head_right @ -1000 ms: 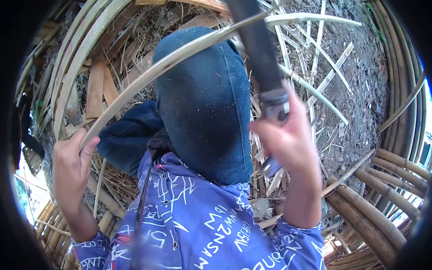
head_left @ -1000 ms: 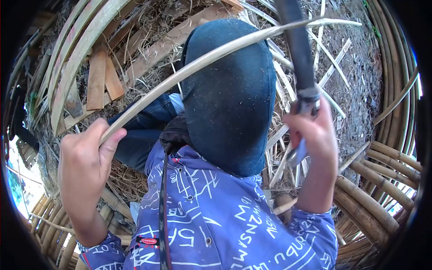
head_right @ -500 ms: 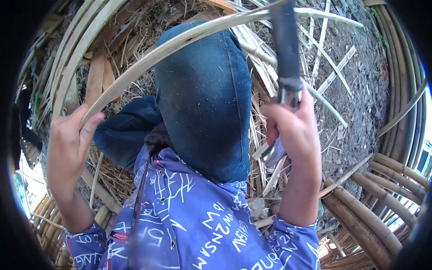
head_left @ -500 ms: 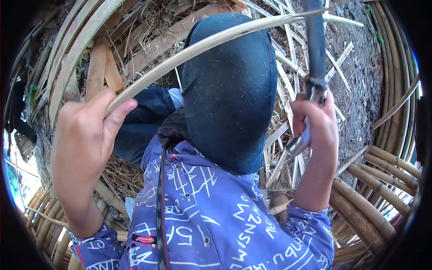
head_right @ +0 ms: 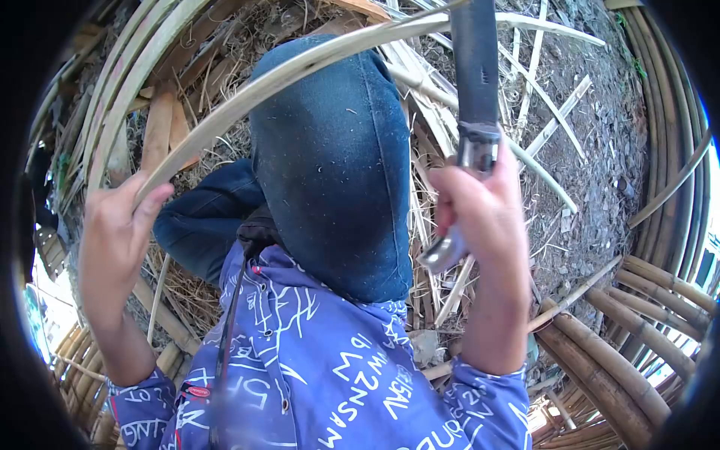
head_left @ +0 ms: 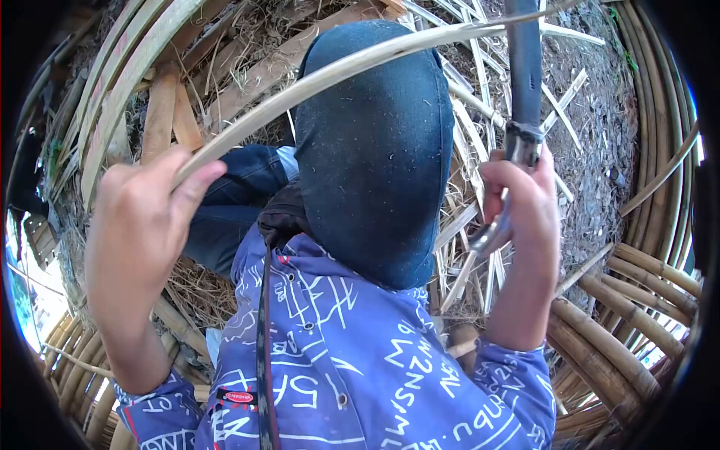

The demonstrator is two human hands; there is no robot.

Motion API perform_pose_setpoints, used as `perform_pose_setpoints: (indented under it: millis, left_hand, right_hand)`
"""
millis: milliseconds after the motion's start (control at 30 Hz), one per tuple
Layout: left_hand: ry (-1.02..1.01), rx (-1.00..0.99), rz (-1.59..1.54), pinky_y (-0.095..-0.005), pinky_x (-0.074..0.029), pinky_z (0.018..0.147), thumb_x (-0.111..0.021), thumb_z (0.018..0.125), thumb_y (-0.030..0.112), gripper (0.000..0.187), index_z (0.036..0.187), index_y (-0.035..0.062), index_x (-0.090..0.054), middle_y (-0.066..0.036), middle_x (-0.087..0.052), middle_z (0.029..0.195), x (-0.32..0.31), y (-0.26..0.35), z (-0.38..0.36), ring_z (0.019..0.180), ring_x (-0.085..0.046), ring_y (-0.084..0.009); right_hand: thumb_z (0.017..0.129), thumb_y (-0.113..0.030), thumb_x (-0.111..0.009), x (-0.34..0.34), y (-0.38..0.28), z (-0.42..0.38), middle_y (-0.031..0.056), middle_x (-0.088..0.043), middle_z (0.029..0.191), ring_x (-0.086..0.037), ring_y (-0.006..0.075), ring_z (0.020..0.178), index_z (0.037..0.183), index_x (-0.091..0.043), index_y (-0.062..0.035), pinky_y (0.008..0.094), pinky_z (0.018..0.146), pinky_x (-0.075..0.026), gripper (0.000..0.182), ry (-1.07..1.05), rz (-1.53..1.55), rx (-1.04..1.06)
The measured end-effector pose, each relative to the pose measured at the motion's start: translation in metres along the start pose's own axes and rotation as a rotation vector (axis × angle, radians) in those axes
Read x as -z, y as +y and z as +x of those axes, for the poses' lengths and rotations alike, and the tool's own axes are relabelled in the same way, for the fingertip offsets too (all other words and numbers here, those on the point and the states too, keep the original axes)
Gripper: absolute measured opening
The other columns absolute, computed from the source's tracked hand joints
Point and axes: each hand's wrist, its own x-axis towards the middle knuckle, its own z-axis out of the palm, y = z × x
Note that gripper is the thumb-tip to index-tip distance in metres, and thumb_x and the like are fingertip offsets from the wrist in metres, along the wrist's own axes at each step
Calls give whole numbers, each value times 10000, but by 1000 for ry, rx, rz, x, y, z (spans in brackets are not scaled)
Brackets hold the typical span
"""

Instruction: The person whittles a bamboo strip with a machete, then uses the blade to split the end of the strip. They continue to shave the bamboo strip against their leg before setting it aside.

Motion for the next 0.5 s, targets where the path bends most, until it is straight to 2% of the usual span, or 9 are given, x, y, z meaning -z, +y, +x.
perform_pose_setpoints:
  millis: [33, 100, 133, 167, 267, 333, 433, 500]
  left_hand:
    - [4, 0, -3, -430, -317, 502, -606, 886, 241, 315, 706, -13, -559, -186, -432, 514, 0, 0, 0, 484, -442, -376]
    - [1, 74, -66, -434, -313, 498, -608, 886, 240, 322, 694, -13, -552, -185, -430, 509, 1, -2, 1, 477, -440, -369]
    - [-16, 112, -104, -437, -312, 496, -608, 885, 239, 326, 688, -13, -548, -184, -428, 507, 0, -1, -1, 474, -438, -366]
    - [-8, 120, -99, -437, -312, 496, -608, 885, 239, 326, 688, -13, -548, -184, -428, 507, 0, -1, -1, 474, -438, -366]
    - [-13, 41, -66, -435, -315, 494, -615, 880, 238, 325, 690, -16, -546, -187, -442, 518, 0, -2, -2, 479, -442, -370]
    - [20, -22, 64, -439, -323, 500, -625, 871, 237, 317, 690, -12, -548, -192, -460, 538, 1, -4, 0, 500, -458, -379]
    - [19, 35, 20, -442, -331, 508, -637, 859, 238, 317, 684, -7, -540, -195, -472, 553, 0, 0, -3, 519, -467, -387]
    - [0, 42, -36, -440, -335, 512, -639, 858, 237, 314, 686, -7, -542, -196, -473, 553, -6, 8, 0, 523, -470, -386]
  right_hand:
    - [724, 25, -608, -6, 3, -7, 23, -521, 614, -484, 100, 394, 1209, -409, -12, 231, 338, -384, 525, -45, 20, 1]
    - [715, 30, -617, -18, 1, -27, 21, -511, 624, -484, 97, 401, 1308, -364, -16, 233, 342, -391, 646, -228, -26, 9]
    - [698, 43, -615, -10, 1, -23, 21, -503, 624, -483, 92, 405, 1368, -325, -23, 232, 343, -388, 733, -208, 32, -55]
    - [685, 48, -613, -2, -3, -16, 23, -512, 627, -482, 92, 407, 1304, -381, -3, 231, 340, -378, 664, -210, -16, -28]
    - [680, 51, -616, -9, -5, -10, 17, -507, 633, -475, 86, 407, 1198, -428, 13, 228, 341, -379, 553, -66, 23, -41]
    - [682, 64, -600, -12, -1, -17, 21, -513, 635, -472, 89, 395, 1225, -416, 10, 226, 347, -377, 576, -119, 31, -9]
    - [693, 73, -588, 3, -7, -8, 24, -518, 639, -485, 96, 404, 1311, -370, -7, 238, 364, -388, 660, -191, -52, -14]
    - [695, 72, -595, -4, -10, -14, 28, -515, 637, -491, 99, 406, 1341, -352, -14, 244, 361, -388, 695, -145, 3, -69]
